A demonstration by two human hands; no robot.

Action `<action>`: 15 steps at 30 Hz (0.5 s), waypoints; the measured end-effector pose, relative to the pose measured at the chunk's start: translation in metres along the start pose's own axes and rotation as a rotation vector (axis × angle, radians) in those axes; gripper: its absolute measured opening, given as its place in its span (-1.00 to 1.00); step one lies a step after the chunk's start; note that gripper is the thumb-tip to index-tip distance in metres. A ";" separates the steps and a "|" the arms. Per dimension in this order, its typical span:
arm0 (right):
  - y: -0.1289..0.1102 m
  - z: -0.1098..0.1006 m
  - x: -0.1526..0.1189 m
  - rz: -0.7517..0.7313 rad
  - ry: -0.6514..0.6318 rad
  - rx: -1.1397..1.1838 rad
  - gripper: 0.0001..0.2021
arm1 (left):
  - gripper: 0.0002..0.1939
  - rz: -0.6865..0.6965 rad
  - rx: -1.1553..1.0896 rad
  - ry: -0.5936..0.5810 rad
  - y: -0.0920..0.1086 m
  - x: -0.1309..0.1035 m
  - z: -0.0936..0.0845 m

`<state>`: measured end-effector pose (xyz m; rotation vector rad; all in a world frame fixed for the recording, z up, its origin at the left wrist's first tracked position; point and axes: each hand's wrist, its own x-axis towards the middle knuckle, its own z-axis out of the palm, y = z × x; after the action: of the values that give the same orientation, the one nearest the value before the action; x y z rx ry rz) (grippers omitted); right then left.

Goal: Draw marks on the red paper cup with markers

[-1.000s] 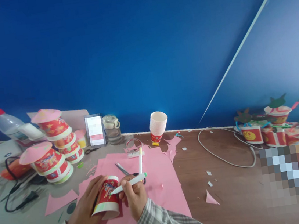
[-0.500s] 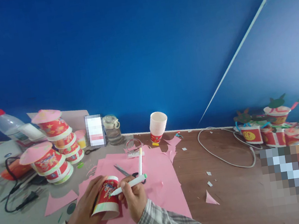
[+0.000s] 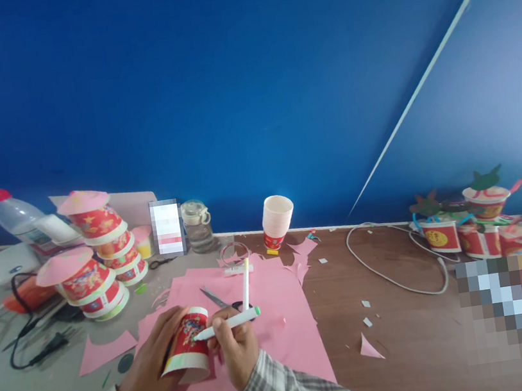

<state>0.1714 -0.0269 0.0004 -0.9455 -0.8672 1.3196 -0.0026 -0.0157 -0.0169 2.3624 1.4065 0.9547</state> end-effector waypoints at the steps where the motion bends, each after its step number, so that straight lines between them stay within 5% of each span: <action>1: 0.000 0.000 0.001 -0.009 0.012 -0.009 -0.63 | -0.26 0.004 0.003 0.001 0.000 0.000 0.000; 15: 0.011 -0.003 -0.002 -0.013 -0.103 -0.049 -0.76 | -0.24 -0.020 -0.038 -0.046 0.000 0.002 -0.001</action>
<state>0.1699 -0.0293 -0.0110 -0.9148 -0.9876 1.3505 -0.0027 -0.0144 -0.0153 2.3237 1.3795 0.9074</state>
